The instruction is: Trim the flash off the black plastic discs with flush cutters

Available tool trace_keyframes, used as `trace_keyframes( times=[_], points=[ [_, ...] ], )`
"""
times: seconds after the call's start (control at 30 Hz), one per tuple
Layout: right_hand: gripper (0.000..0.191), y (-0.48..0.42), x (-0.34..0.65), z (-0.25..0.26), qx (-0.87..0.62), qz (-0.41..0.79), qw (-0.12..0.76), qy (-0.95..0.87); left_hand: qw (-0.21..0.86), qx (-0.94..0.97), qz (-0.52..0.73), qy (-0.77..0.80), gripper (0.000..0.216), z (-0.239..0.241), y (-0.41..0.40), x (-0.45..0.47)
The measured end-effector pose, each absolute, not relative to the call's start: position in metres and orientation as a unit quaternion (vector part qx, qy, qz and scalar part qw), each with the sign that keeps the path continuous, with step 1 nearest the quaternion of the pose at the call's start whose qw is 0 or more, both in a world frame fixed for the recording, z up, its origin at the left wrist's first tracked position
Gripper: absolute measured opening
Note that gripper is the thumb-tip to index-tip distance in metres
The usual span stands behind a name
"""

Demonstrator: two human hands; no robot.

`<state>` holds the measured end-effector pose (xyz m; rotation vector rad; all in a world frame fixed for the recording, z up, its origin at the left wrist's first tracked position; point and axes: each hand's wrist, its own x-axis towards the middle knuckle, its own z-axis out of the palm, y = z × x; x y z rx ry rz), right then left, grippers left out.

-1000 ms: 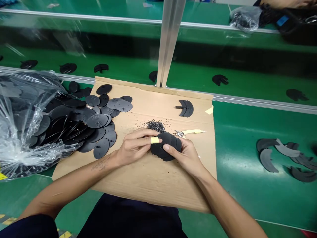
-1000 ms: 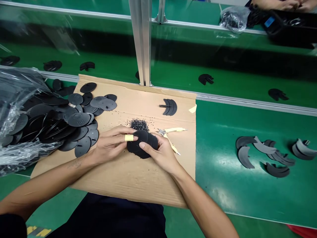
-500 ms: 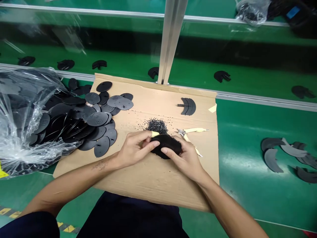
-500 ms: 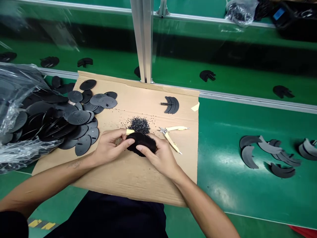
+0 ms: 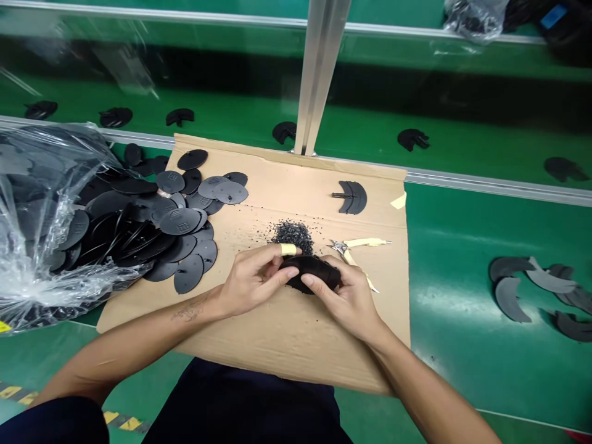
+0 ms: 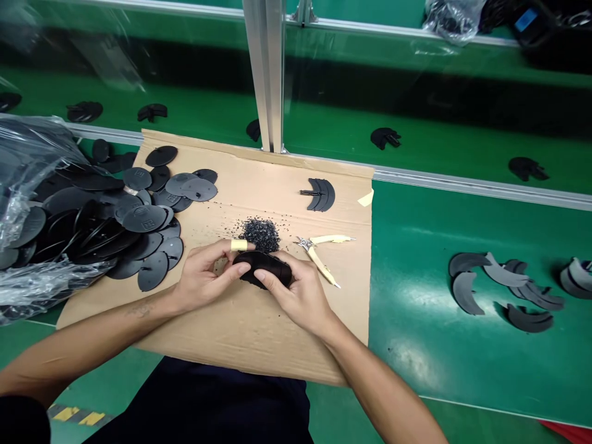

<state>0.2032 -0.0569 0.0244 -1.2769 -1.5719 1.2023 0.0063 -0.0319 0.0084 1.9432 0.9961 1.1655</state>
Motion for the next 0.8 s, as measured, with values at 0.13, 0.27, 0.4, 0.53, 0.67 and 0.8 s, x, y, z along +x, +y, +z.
trace_keyframes(
  times=[0.13,0.27,0.4,0.53,0.67,0.8],
  points=[
    [0.021,-0.06,0.203,0.02,-0.49,0.419,0.417,-0.64,0.36,0.741,0.438,0.361,0.025,0.01,-0.03,0.006],
    [0.01,-0.061,0.203,0.012,-0.453,0.346,0.433,-0.698,0.321,0.771,0.445,0.325,0.023,0.017,-0.028,0.004],
    [0.006,-0.058,0.204,0.011,-0.42,0.288,0.418,-0.753,0.241,0.826,0.421,0.288,0.02,0.022,-0.025,0.001],
    [0.012,-0.056,0.206,0.012,-0.406,0.248,0.398,-0.784,0.198,0.846,0.415,0.271,0.018,0.021,-0.023,-0.001],
    [0.009,-0.057,0.207,0.013,-0.408,0.24,0.396,-0.787,0.214,0.841,0.406,0.286,0.021,0.02,-0.022,-0.001],
    [0.007,-0.059,0.206,0.013,-0.446,0.305,0.381,-0.75,0.252,0.819,0.413,0.308,0.028,0.019,-0.024,-0.001]
  ],
)
